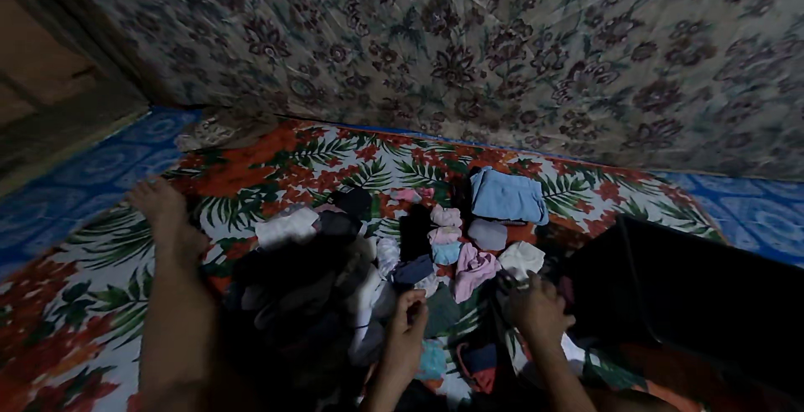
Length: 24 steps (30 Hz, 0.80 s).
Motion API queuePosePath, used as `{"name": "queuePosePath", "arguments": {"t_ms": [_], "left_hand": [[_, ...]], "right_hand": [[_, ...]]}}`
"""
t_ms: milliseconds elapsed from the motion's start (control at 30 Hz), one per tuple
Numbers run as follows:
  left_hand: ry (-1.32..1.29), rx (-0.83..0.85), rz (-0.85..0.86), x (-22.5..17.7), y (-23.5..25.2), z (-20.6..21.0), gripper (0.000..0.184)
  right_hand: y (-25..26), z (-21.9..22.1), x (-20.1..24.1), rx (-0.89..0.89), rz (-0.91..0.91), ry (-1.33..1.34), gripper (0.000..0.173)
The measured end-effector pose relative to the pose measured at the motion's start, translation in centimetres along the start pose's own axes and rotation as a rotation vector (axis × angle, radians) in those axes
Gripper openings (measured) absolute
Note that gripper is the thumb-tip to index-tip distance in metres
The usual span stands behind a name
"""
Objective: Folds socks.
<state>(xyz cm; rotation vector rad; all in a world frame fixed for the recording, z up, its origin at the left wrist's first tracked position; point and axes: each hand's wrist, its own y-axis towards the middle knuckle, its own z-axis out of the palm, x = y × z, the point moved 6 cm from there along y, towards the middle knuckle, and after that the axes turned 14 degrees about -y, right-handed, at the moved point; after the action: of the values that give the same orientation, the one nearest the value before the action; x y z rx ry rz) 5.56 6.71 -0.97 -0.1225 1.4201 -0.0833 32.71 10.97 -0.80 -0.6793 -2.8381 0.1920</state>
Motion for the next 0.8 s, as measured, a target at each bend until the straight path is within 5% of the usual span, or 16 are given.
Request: {"name": "queuePosePath", "arguments": {"t_ms": [67, 200, 300, 400, 500, 567, 733, 800], "left_hand": [[0.02, -0.023, 0.023, -0.1, -0.4, -0.6, 0.033], [0.072, 0.015, 0.02, -1.3, -0.9, -0.9, 0.028], [0.047, 0.033, -0.014, -2.4, -0.9, -1.5, 0.026], [-0.17, 0.083, -0.323, -2.3, -1.4, -0.6, 0.046], [-0.577, 0.224, -0.513, -1.9, -2.3, 2.4, 0.067], [-0.8, 0.184, -0.469, -2.0, -2.4, 3.4, 0.053], [-0.953, 0.166, -0.418, -2.1, -3.1, 2.7, 0.032], [-0.972, 0.199, -0.437, -2.7, -3.4, 2.6, 0.032]], "right_hand": [[-0.2, 0.1, 3.8, -0.103, -0.244, -0.08, 0.048], [0.6, 3.6, 7.0, 0.0, -0.502, -0.262, 0.04], [0.9, 1.1, 6.3, -0.008, -0.482, 0.046, 0.035], [-1.9, -3.7, 6.5, -0.12, -0.619, 0.389, 0.028], [-8.0, -5.5, 7.5, 0.113, -0.956, 0.589, 0.027], [-10.1, -5.2, 7.0, 0.215, -1.099, 0.742, 0.023], [-6.8, -4.2, 1.8, 0.064, -0.583, 1.137, 0.025], [-6.2, -3.4, 1.9, 0.179, -0.515, 1.045, 0.048]]}}
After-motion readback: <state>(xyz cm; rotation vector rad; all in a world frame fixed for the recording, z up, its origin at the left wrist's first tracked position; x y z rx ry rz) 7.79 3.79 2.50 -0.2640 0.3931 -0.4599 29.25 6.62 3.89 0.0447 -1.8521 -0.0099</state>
